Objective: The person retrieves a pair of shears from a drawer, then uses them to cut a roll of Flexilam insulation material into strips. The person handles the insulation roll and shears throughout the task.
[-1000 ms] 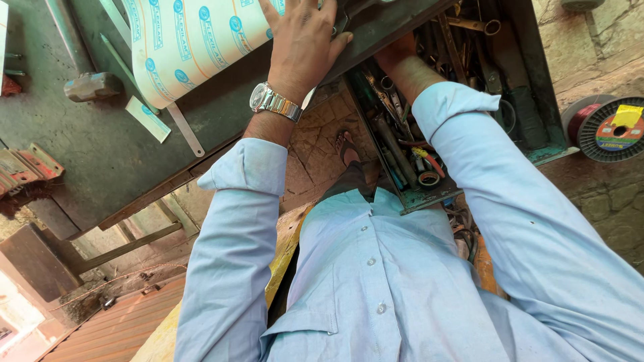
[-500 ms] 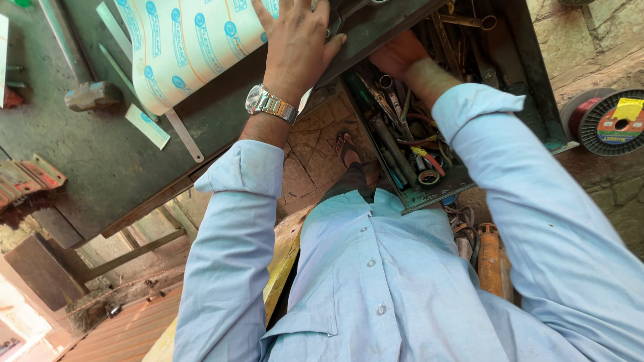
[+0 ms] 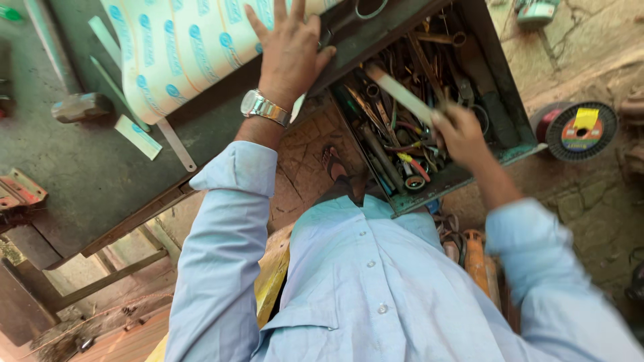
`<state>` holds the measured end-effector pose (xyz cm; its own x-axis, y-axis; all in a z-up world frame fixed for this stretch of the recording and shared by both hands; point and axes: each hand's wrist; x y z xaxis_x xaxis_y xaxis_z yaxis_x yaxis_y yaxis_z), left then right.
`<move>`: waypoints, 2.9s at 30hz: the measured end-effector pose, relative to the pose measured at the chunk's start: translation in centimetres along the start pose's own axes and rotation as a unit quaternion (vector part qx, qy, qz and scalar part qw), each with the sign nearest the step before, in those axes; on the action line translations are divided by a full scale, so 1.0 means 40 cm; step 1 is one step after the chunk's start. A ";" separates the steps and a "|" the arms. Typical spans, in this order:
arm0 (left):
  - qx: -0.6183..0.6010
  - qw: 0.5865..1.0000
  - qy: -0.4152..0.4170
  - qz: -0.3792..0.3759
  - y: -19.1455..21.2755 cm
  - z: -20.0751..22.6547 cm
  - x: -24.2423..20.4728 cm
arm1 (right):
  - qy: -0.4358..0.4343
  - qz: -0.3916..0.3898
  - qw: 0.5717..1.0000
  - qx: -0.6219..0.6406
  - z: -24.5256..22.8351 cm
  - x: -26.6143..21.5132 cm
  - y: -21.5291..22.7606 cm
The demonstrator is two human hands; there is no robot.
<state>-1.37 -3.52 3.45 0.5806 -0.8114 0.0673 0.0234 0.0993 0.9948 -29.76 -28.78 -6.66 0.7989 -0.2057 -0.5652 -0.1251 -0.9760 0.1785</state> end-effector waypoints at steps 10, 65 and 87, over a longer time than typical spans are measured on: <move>-0.091 0.995 0.010 0.039 -0.013 0.014 -0.006 | 0.093 -0.095 0.964 0.229 -0.325 -0.176 -0.184; 0.028 0.987 0.037 0.152 -0.058 0.040 -0.028 | -0.130 -0.166 0.686 0.696 -0.066 0.051 -0.212; 0.204 0.963 0.123 0.123 -0.033 0.168 -0.038 | -0.246 -0.084 0.963 0.067 -0.107 0.200 0.026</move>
<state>-7.74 -6.28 2.54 0.7045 -0.6255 0.3354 -0.4328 -0.0040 0.9015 -20.97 -31.13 -7.54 0.4438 -0.0213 -0.8959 -0.1188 -0.9923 -0.0352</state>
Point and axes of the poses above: each hand's wrist, its own x-axis towards the middle knuckle, its own y-axis out of the back of the hand, z = x × y, and after that the axes turned 8 degrees about -y, right-handed
